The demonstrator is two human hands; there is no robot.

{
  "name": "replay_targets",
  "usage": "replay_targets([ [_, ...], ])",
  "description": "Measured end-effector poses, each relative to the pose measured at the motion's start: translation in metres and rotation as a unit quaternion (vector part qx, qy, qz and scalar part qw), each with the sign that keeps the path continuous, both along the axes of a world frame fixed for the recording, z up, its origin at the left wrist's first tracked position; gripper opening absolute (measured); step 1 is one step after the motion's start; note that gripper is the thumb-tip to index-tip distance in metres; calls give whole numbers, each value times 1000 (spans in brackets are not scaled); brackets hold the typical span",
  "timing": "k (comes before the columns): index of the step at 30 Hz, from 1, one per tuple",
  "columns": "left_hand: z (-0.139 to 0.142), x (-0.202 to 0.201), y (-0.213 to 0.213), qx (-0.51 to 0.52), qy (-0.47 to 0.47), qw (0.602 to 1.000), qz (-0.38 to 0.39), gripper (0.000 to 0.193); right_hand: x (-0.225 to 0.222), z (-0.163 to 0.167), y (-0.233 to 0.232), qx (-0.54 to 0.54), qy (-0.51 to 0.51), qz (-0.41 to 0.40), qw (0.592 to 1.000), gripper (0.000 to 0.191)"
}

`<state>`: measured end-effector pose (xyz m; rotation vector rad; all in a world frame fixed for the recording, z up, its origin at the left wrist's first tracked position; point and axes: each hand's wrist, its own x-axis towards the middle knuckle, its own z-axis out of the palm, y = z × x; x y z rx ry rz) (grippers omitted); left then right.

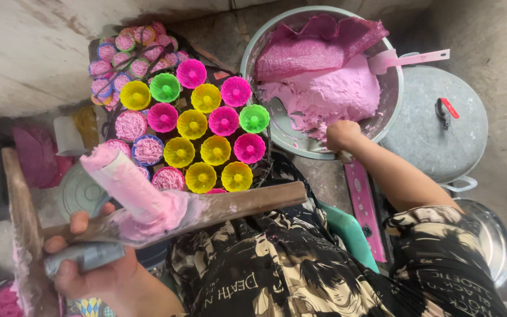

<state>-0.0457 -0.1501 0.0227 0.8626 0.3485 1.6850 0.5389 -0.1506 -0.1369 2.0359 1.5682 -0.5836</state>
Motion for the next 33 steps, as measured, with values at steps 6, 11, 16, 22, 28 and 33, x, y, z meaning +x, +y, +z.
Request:
replay_targets([
  [6,42,31,25,11,32,998,-51,18,77,67,-34,43,-10,23,999,24],
  [11,55,84,56,-29,89,988,-122,25,112,132,-37,119,-170,57,977,33],
  [16,45,152,100,-3,238,955,-174,36,118,97,-10,134,-202,57,969,37],
  [22,26,206,107,90,455,873,-149,39,101,52,12,102,-142,97,980,27],
  [28,26,202,89,110,373,888,-244,41,76,42,4,88,-86,90,988,28],
  [33,24,208,84,42,251,903,-345,44,67,37,-6,88,-58,71,992,36],
])
